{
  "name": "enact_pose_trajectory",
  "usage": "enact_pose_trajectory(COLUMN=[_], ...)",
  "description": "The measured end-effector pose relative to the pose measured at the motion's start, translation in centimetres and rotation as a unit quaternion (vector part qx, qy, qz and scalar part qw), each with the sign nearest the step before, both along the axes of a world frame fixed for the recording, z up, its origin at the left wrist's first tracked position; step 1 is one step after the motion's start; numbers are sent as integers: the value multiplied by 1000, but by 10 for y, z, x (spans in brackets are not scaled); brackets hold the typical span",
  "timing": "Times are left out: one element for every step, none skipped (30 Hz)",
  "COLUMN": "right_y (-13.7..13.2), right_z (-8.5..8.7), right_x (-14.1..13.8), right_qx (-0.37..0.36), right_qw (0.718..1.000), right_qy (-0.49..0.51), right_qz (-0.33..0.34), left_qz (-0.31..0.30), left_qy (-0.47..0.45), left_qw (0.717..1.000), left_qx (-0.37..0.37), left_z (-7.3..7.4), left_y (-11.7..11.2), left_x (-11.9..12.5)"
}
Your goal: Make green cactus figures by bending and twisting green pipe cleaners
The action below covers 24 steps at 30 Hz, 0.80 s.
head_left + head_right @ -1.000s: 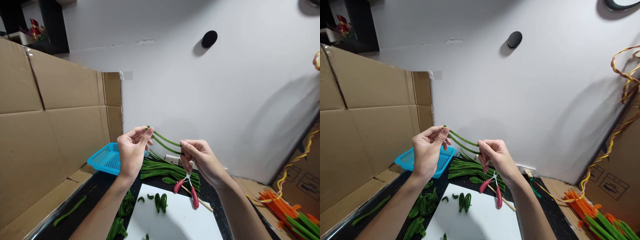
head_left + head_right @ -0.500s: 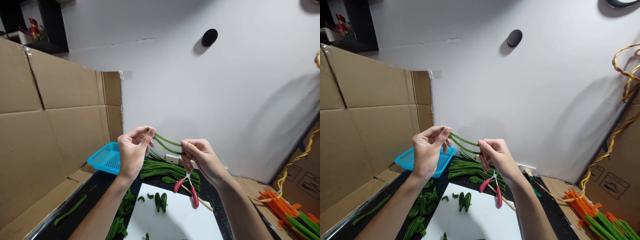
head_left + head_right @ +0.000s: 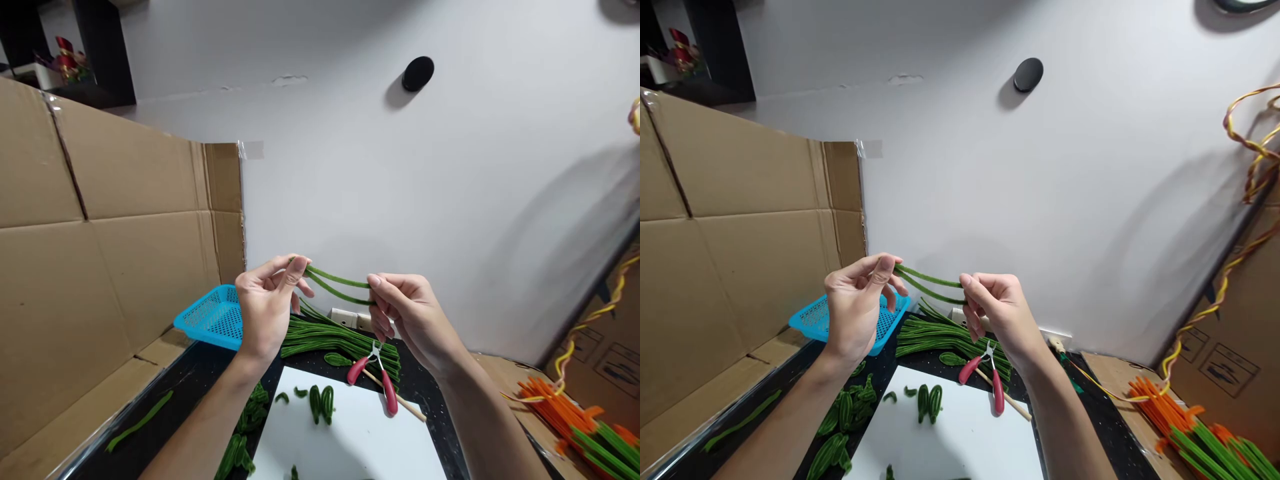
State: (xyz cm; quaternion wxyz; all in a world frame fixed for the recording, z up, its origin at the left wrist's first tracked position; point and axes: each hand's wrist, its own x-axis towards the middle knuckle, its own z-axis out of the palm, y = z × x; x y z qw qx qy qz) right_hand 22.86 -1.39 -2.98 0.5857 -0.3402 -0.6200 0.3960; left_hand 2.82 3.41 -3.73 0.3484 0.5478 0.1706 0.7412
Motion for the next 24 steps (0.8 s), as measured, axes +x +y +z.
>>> enact_pose_trajectory(right_y=[-1, -1, -1, -1, 0, 0, 1, 1, 1, 1, 0, 0, -1, -3, -4, -5, -6, -7, -7, -8, -8, -8, -8, -8], right_z=[0, 0, 0, 0, 0, 0, 0, 0, 0, 0, 0, 1, 2, 3, 4, 5, 6, 7, 8, 8, 8, 8, 8, 8], right_x=[0, 0, 0, 0, 0, 0, 0, 0, 0, 0, 0, 0, 0, 0, -1, -1, -2, -3, -4, -4, -4, -5, -5, -4], right_qx=[4, 7, 10, 13, 13, 13, 11, 9, 9, 10, 11, 12, 13, 12, 10, 7, 6, 5, 6, 9, 12, 16, 17, 17], right_qw=[1000, 1000, 1000, 1000, 1000, 1000, 1000, 1000, 1000, 1000, 1000, 1000, 1000, 1000, 1000, 1000, 1000, 1000, 1000, 1000, 1000, 1000, 999, 999], right_qy=[-4, -6, -6, -6, -6, -7, -9, -11, -11, -9, -6, -2, 2, 5, 8, 11, 15, 18, 20, 22, 22, 21, 22, 24], right_qz=[1, 2, 0, -2, -6, -9, -11, -11, -10, -7, -3, -1, 1, 2, 2, 1, -2, -5, -8, -12, -14, -16, -16, -15], left_qz=[-1, 0, 1, 2, 3, 5, 6, 6, 5, 3, -1, -5, -11, -16, -19, -22, -22, -17, -7, 3, 11, 15, 14, 8], left_qy=[-2, -3, -3, -3, -3, -2, -1, 0, 2, 4, 6, 7, 7, 7, 6, 6, 7, 8, 6, 3, 0, -2, -4, -4], left_qw=[1000, 1000, 1000, 1000, 1000, 1000, 1000, 1000, 1000, 1000, 1000, 1000, 1000, 1000, 1000, 1000, 1000, 1000, 1000, 1000, 1000, 1000, 1000, 1000], left_qx=[-1, -2, -3, -4, -5, -6, -7, -7, -7, -6, -5, -5, -5, -7, -10, -13, -16, -17, -15, -13, -11, -11, -14, -22], left_z=[0, 0, 0, 0, -1, -1, -1, -1, -1, -1, -1, -1, -1, -1, 0, 0, 0, 1, 1, 1, 1, 1, 1, 1], left_y=[0, -1, -1, -1, -1, -1, -1, 0, 0, 0, -1, -1, -2, -2, -2, -3, -3, -3, -2, -2, -1, -1, 0, 0], left_x=[0, 0, 0, 0, 0, 0, 0, 0, 0, 0, 0, 0, 0, 1, 1, 1, 1, 0, 0, -1, -1, -2, -2, -3])
